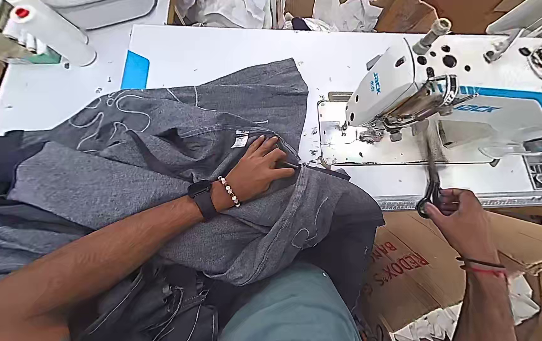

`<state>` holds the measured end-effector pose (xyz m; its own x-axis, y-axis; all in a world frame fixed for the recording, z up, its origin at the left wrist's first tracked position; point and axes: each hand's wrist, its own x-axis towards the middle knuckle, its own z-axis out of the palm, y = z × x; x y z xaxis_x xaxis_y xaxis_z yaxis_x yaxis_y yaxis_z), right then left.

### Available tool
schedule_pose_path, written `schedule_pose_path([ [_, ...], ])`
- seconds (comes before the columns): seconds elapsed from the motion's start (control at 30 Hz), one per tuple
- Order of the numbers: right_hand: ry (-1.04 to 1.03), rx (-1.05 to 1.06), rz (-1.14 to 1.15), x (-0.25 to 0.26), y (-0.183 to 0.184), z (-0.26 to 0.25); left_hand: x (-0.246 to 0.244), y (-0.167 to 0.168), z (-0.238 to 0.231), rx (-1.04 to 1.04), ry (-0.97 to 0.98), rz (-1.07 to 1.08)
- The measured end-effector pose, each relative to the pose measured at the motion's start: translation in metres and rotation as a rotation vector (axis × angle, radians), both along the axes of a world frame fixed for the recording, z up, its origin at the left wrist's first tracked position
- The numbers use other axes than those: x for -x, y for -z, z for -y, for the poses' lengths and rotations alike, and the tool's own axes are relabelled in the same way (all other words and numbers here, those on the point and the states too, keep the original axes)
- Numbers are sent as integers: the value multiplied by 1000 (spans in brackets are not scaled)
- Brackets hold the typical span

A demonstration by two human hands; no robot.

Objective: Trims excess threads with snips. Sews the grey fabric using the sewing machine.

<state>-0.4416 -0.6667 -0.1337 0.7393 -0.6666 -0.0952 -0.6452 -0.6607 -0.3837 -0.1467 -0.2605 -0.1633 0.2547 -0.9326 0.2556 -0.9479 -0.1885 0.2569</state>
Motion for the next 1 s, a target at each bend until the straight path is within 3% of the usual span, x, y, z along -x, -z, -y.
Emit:
schedule_pose_path([
  [0.1,9,94,-90,-6,-8,-3,0,4,1,51,27,-30],
  [0.2,63,-109,30,-2,-10,1,-1,3,1,85,35,-34],
  [0.3,158,-637,443,13,0,-18,0,2,-1,63,22,-37],
  [0.4,363,-1075,911,23,-11,-77,1,4,-1,139,-43,-87],
  [0.47,220,-1483,1032,27,-22,-118,1,1,-2,187,-103,-180],
  [0.53,142,-1740,956,21,-30,-159,-2,-5,-3,199,-144,-269],
  [0.63,317,-1815,752,-12,-47,-205,-3,-6,-2,216,-153,-317],
  [0.77,253,-1778,611,-61,-49,-229,-1,-5,-3,240,-155,-323],
  [0.9,41,-1405,632,-82,-48,-250,-1,-3,-3,235,-139,-287],
  [1.0,34,-1210,690,-75,-38,-269,0,0,-1,234,-97,-254],
])
